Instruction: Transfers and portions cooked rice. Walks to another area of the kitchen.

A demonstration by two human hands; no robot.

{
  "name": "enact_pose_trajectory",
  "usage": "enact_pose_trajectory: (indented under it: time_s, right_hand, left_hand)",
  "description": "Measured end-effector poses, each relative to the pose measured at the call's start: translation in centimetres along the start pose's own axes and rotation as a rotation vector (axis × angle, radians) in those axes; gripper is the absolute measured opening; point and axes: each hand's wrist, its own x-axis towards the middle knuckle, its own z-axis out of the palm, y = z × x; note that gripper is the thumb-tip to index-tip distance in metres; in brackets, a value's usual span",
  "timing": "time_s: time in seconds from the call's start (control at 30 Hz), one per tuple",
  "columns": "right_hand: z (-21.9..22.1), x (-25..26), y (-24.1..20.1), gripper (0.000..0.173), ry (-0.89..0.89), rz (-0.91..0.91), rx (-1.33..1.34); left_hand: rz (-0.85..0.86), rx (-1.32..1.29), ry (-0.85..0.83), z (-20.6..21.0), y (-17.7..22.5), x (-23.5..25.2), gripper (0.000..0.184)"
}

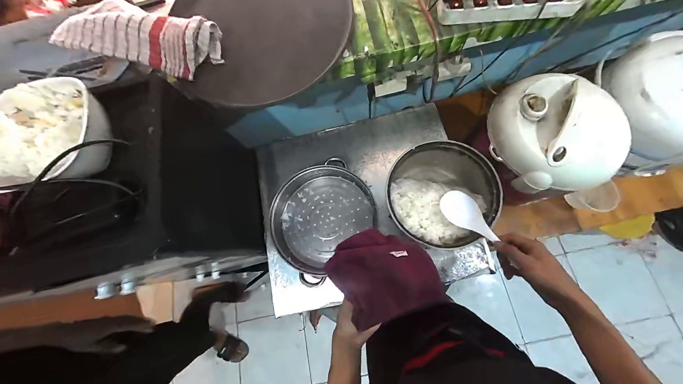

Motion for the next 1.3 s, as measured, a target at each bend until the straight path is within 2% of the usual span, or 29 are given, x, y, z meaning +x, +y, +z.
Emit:
enact_pose_trajectory:
  time_s: [0.1,0.17,0.27,0.4,0.5,0.57,0.67,0.7,0.77,0.87,0.93,1.03,1.13,1.2,1.3]
  right_hand:
    - [-0.8,-0.1,0.8,0.027,-0.028,-0.04,-0.01]
    - [-1.3,0.2,1.7,0.02,-0.07,-0.102,0.005]
    - [-2.6,0.7,2.6,0.019,-0.18,-0.144,0.025]
    - [-2.7,1.5,2.0,0.028,-0.193,-0.163,-0.1]
    - [-2.7,2.5,1.5,0.031,-0.145,-0.222,-0.143]
    - [-2.4,2.7,0.5,0.032,-0.141,-0.229,-0.192]
    - [-2.3,2.0,-1.0,0.032,-0.138,-0.216,-0.316]
    - [-2.3,2.0,-1.1,0.033,-0.138,-0.221,-0.342]
    - [-2.3,2.3,-0.7,0.034,-0.13,-0.221,-0.379]
    - [-2.2,2.5,0.6,0.042,-0.109,-0.221,-0.356]
    - [-2.2,2.3,1.0,0.048,-0.068,-0.196,-0.353]
    - [-3.2,1.0,-0.4,0.055,0.147,-0.194,-0.443]
    - [-3.8,1.2,-3.1,0.043,0.353,-0.47,-0.408]
    - [-2.1,2.4,-6.4,0.034,0.304,-0.615,-0.303]
    - [4.8,3.9,-14.1,0.028,0.007,-0.766,-0.206]
  left_hand:
    - [0.037,0.14,0.089,2.2,-1.0,-1.4,0.037]
    - [0.061,0.157,0.128,4.2,-1.5,-2.2,0.031]
    - [0.097,0.209,0.052,4.8,-2.5,-1.6,0.018]
    - [0.116,0.349,0.015,4.4,-3.9,1.0,0.021]
    - [0.148,0.552,0.126,4.4,-5.2,4.0,0.026]
    - [0.197,0.776,0.238,3.9,-5.9,5.9,0.035]
    - [0.244,1.419,0.472,2.9,-6.8,8.3,0.054]
    - [0.23,1.599,0.545,3.0,-6.7,8.7,0.055]
    - [0.163,1.759,0.621,3.9,-6.1,8.5,0.047]
    - [0.061,1.774,0.633,4.0,-3.9,7.2,0.041]
    - [0.043,1.753,0.583,2.9,-2.3,6.4,0.039]
    - [-0.03,1.763,0.482,1.8,-0.4,5.9,0.039]
    - [-0.11,1.754,0.443,1.7,0.9,5.0,0.042]
    - [-0.135,1.761,0.442,1.6,1.5,4.9,0.043]
    - [-0.164,1.832,0.434,0.7,2.1,5.9,0.046]
